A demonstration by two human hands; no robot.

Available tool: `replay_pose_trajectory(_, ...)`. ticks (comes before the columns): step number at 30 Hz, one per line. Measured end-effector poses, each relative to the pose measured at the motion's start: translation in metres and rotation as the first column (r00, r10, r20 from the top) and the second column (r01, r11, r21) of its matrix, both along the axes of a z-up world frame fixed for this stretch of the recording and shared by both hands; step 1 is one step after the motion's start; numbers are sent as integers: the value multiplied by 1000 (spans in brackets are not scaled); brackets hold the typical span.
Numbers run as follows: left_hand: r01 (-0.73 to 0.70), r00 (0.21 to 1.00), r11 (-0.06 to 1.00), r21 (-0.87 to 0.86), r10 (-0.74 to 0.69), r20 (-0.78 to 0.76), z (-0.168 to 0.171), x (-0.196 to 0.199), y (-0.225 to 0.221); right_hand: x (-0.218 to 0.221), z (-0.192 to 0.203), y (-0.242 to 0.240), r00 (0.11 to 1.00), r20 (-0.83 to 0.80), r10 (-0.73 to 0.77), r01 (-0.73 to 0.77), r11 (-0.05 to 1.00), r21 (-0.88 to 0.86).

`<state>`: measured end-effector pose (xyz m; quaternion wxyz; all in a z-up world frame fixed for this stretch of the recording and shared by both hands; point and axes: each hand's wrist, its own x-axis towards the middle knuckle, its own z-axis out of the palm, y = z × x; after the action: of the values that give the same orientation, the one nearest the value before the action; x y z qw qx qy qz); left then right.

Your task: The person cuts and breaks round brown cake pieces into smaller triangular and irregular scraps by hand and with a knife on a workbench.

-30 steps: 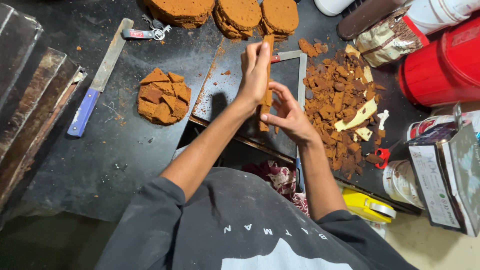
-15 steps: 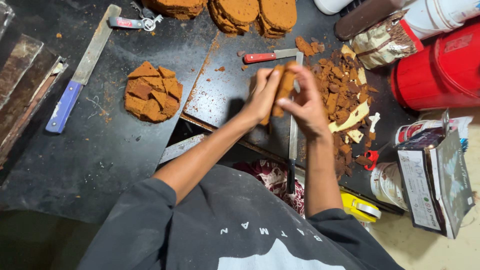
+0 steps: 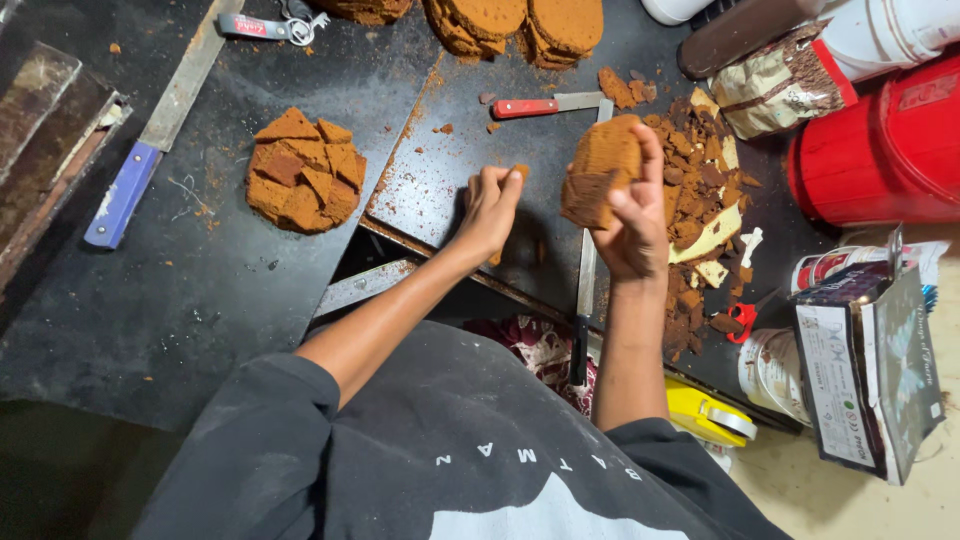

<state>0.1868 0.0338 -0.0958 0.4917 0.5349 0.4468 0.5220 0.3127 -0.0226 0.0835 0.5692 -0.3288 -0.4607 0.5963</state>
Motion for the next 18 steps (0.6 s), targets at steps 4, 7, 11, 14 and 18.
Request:
replay_pose_trajectory(4, -56, 992, 998, -21, 58, 108, 27, -8, 16, 0, -7, -5, 982, -177, 69, -56, 996, 73)
replay_pose_trajectory(7, -93, 979, 995, 23, 87, 184, 56, -22, 18, -2, -19, -9, 964, -251, 90, -71, 994, 86)
replay_pose_trajectory(11, 78, 905, 990, -113, -23, 425, 87, -51, 9, -1, -26, -13, 943, -295, 153, -134, 987, 86)
replay_pose_trajectory(14, 149, 896, 980, -129, -78, 437, 110, -87, -2, -1, -27, -11, 947, -268, 178, -161, 983, 84)
replay_pose_trajectory(18, 36, 910, 996, -78, 0, 414, 125, -152, -14, -4, -29, -7, 935, -279, 218, -199, 975, 97)
